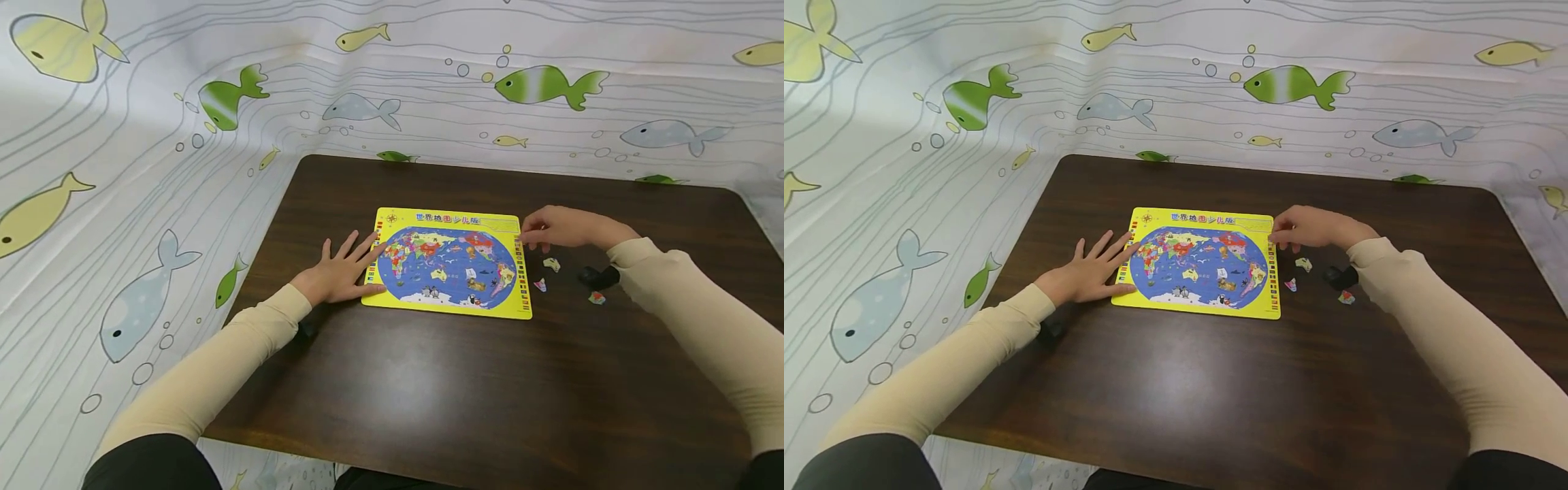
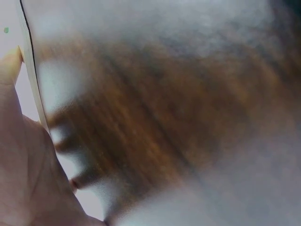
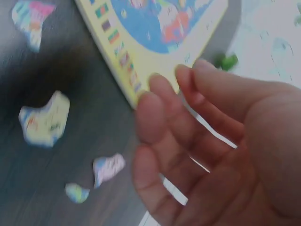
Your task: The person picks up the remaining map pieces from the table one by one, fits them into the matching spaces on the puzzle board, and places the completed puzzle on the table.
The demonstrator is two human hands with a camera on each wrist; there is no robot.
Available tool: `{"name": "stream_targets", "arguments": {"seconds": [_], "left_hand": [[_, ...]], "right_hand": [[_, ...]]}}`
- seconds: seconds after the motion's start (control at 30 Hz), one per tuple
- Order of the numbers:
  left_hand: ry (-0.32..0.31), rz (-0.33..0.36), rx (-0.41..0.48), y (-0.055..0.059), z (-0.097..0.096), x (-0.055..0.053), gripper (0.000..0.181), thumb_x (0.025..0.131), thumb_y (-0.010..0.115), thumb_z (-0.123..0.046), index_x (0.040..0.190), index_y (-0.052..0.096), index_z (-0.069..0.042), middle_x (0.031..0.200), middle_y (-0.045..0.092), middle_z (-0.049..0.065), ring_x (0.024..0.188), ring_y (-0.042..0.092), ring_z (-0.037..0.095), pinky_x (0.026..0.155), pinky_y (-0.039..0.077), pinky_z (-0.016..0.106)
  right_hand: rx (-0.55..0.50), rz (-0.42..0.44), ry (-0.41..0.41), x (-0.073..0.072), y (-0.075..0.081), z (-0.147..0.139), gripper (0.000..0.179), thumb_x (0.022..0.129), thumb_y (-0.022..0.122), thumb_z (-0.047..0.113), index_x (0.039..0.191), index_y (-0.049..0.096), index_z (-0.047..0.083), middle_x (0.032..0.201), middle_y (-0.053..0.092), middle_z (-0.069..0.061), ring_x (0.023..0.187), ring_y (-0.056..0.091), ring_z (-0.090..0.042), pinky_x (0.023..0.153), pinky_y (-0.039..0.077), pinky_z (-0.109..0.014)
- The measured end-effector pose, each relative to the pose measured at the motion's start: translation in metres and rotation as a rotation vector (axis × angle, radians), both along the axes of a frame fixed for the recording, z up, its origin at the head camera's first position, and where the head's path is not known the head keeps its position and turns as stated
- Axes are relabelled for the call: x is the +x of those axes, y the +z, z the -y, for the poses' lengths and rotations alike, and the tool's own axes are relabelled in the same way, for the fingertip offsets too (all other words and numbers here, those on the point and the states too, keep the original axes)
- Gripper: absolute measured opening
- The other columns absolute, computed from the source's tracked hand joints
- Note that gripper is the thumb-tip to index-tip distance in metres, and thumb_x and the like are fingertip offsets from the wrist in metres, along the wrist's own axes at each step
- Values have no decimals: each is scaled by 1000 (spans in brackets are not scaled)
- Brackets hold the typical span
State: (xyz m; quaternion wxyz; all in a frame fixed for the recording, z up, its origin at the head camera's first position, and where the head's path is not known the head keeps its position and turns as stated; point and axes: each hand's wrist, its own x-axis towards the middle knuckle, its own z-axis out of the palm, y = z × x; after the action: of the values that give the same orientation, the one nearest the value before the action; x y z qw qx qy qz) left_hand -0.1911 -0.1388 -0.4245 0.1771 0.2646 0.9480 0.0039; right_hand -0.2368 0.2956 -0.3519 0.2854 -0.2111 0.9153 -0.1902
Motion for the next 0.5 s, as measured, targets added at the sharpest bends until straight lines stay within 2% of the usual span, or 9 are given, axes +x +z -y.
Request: {"name": "stream_targets", "arguments": {"seconds": [0.17,0.27,0.37,0.5], "left_hand": [[1,10,2,2,0,1,88,84,27,-81,152,-7,-38,161,-16,-5,149,-12,33,108,-1,74],[2,14,3,2,0,1,88,84,27,-81,153,-7,-37,161,-16,-5,149,-12,33,108,-1,74],[2,18,2,3,-1,1,88,84,27,-81,153,-7,-36,161,-17,-5,149,-12,33,108,-2,73],[1,24,3,3,0,1,89,84,27,-81,153,-7,-36,161,-17,-5,149,-13,33,108,-2,73]], "right_hand": [[-58,-110,-174,4,15,-30,37,96,56,38,109,65,5,93,65,-13,74,60,-23,68,51,-35],[-60,-157,-246,8,19,-48,38,96,54,40,110,65,6,94,65,-13,75,60,-25,67,51,-32],[-47,-182,-264,16,19,-63,38,97,53,41,109,65,8,94,65,-13,76,59,-24,67,49,-32],[-30,-167,-245,27,13,-80,38,97,52,41,110,65,8,94,64,-12,74,58,-19,65,49,-32]]}}
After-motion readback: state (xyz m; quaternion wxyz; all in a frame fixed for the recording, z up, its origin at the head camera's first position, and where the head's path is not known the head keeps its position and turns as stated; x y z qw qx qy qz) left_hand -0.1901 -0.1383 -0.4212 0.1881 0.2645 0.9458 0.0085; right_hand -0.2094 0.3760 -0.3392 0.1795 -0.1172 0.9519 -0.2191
